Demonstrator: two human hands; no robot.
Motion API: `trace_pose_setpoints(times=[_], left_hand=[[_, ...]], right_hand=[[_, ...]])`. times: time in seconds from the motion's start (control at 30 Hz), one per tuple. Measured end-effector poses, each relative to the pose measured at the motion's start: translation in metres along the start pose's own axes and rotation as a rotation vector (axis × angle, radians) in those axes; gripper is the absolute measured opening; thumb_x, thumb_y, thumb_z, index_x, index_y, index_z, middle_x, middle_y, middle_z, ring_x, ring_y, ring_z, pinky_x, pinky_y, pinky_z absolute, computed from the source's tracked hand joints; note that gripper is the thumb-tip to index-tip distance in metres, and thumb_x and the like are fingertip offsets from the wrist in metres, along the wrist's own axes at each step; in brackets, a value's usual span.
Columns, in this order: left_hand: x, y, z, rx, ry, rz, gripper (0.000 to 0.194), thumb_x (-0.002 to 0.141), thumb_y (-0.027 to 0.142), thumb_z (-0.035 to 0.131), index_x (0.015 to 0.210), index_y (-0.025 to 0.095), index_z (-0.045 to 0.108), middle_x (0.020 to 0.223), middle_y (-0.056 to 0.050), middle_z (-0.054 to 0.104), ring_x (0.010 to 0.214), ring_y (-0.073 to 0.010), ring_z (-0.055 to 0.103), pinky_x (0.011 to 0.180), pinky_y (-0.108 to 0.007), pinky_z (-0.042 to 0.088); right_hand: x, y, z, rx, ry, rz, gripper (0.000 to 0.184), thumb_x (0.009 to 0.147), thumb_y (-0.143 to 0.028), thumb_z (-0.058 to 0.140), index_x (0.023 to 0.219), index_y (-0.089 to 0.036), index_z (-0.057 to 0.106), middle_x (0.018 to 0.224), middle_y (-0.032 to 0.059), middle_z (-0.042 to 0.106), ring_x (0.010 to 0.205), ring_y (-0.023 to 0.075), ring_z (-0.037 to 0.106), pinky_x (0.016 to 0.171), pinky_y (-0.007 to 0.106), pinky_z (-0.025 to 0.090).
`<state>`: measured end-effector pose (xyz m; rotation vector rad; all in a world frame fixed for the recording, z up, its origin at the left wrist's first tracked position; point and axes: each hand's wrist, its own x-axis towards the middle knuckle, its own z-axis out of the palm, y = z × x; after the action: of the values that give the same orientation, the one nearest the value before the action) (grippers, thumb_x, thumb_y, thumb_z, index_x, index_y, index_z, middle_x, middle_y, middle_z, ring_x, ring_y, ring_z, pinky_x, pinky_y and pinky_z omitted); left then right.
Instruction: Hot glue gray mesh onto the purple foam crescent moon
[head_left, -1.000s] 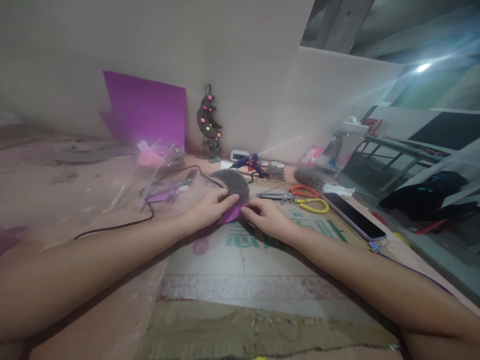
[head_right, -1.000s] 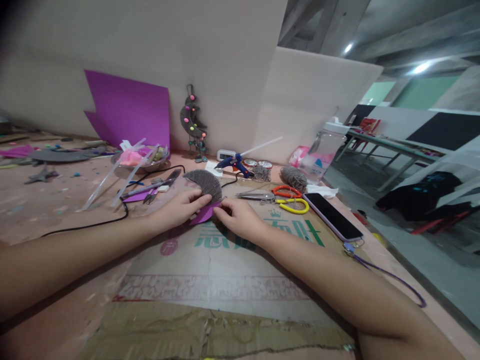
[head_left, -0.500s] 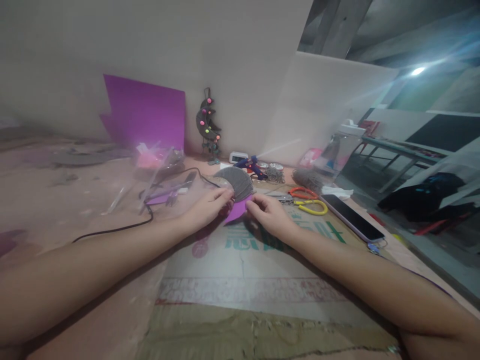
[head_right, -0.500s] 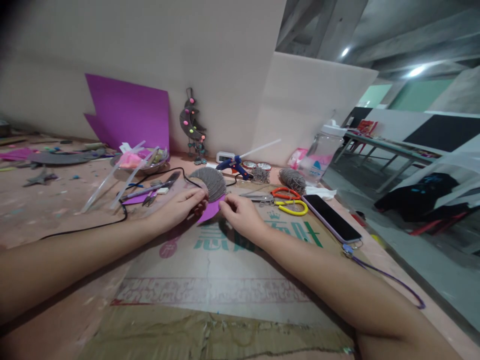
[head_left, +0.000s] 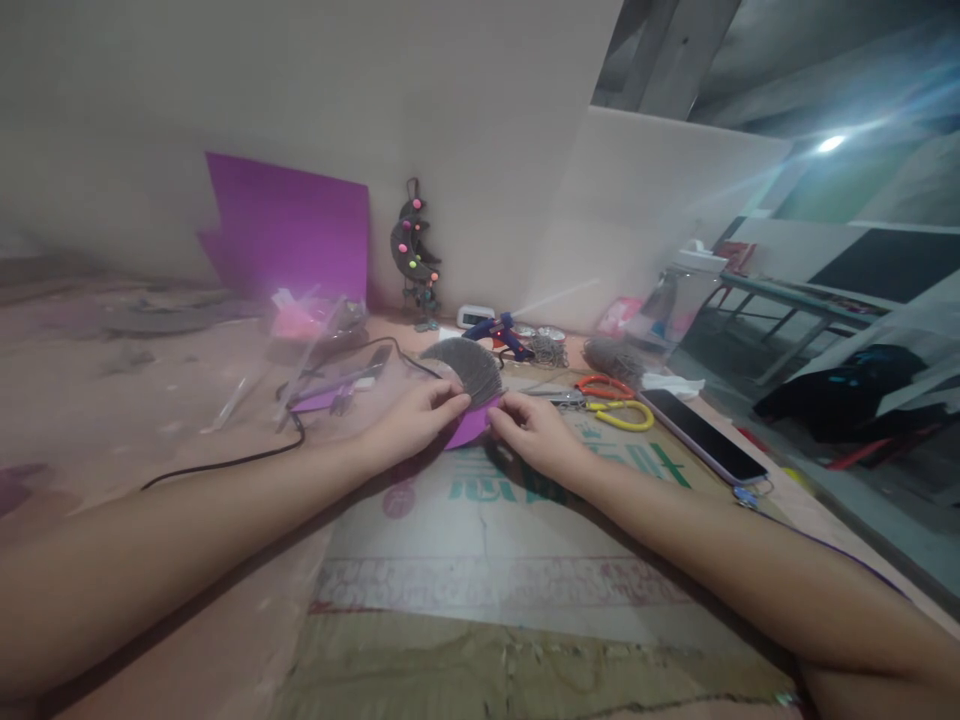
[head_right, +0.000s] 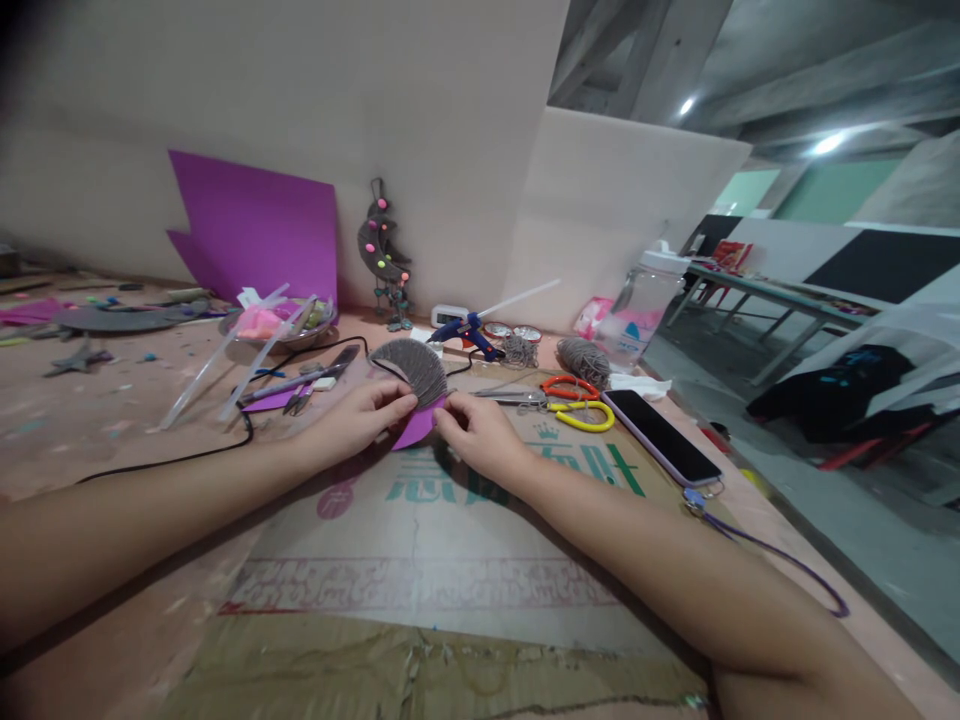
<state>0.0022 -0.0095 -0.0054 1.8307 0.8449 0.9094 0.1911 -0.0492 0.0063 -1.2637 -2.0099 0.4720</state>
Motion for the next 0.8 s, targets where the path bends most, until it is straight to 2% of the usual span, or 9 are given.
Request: trace_pose_setpoints(times=[0.2,0.33,0.43,0.8], left_hand=[[0.0021,-0.0039,0.0009,-0.063,-0.012,0.033,0.040,0.090,0.047,0.042,0.065,0.017,0.049,0.058,0.002,0.047,0.053,-0.0092,0.043,0.050,-0.021,0.034],[0.0023,-0.0047,0.0001,-0.040,-0.045,-0.040,0.036,0.086,0.051,0.048,0.072,0.017,0.051,0.061,0.003,0.049,0.051,-0.0089,0.043,0.046,-0.020,0.031],[0.0019,-0.0020,-0.0009,-0.006,-0.063,-0.079,0.033,0.083,0.049,0.052,0.077,0.017,0.054,0.066,0.001,0.053,0.055,-0.0098,0.047,0.047,-0.020,0.034],[-0.0011,0.0043,0.0012,-0.028,-0.040,-0.102,0.029,0.083,0.044,0.051,0.075,0.017,0.054,0.058,0.004,0.047,0.046,-0.0078,0.041,0.042,-0.019,0.030]], right_hand=[[0.0009,-0.0013,-0.0015,0.030,0.010,0.025,0.023,0.086,-0.027,0.047,0.065,-0.017,0.051,0.059,-0.0034,0.049,0.057,0.0100,0.044,0.054,0.021,0.034],[0.0009,-0.0021,-0.0023,0.059,0.019,0.017,0.023,0.086,-0.026,0.045,0.065,-0.018,0.049,0.060,-0.0033,0.049,0.058,0.0102,0.045,0.056,0.021,0.035],[0.0007,-0.0032,-0.0032,0.065,0.026,0.018,0.023,0.087,-0.026,0.045,0.065,-0.018,0.049,0.059,-0.0034,0.049,0.057,0.0099,0.045,0.056,0.021,0.035],[0.0007,0.0005,-0.0005,0.052,-0.016,0.047,0.025,0.086,-0.029,0.046,0.065,-0.017,0.052,0.058,-0.0035,0.050,0.055,0.0098,0.045,0.053,0.021,0.034]])
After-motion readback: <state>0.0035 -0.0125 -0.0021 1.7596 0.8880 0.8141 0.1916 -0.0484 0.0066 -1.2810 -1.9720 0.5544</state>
